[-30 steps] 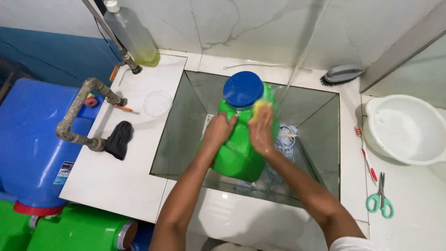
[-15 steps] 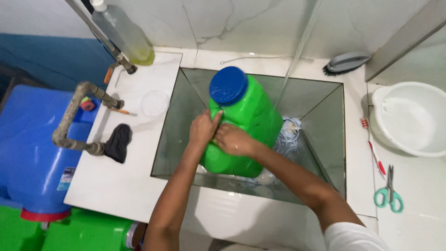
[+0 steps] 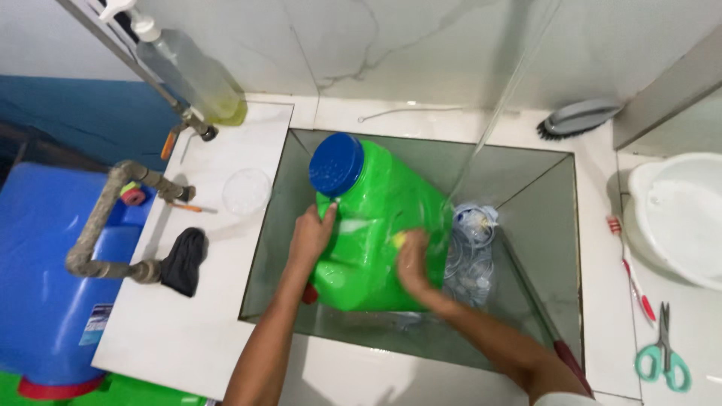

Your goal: The person washes large green plastic jugs at a sink: they rinse a jug under running water, scrub its exterior and cap with a yellow sponge, use scissors to trim around a cap opening, scrub with a toothbrush, shake and empty water out of the jug, and place the cleaned jug on a stack of other jugs before starting on another jug.

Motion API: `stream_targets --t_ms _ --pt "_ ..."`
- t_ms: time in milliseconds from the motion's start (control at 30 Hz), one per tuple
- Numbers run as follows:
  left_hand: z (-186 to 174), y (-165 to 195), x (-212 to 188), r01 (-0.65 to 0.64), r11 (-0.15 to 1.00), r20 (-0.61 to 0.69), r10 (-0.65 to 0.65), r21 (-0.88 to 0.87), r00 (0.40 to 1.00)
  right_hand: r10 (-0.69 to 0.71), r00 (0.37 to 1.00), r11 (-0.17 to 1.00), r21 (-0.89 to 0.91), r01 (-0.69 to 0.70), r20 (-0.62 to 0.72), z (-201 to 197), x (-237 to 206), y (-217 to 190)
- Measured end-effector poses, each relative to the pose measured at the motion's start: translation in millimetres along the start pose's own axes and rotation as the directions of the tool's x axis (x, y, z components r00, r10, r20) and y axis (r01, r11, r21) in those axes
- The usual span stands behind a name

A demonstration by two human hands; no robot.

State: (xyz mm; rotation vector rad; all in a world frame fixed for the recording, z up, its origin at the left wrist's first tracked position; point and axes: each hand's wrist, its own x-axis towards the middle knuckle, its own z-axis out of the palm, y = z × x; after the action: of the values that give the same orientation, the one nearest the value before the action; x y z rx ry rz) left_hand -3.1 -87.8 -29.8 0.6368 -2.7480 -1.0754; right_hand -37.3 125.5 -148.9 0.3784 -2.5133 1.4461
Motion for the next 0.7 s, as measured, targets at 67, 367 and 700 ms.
stream_targets --t_ms 67,367,700 --pt "0.0 1.3 1.9 -0.004 1.0 0.026 0.004 0.0 1.0 -0.328 0.945 0.945 0.005 0.328 -0.009 6.1 -2.7 -10.5" --pt "3.4 10.6 -0.7 -0.059 0.998 -0.005 0.059 0.017 0.998 -0.38 0.902 0.921 0.004 0.389 -0.207 3.7 59.1 8.5" --pt "4.2 25.4 -14.4 -0.067 0.996 0.033 0.066 0.051 0.997 -0.346 0.924 0.936 -0.13 0.327 -0.163 3.3 124.4 -17.1"
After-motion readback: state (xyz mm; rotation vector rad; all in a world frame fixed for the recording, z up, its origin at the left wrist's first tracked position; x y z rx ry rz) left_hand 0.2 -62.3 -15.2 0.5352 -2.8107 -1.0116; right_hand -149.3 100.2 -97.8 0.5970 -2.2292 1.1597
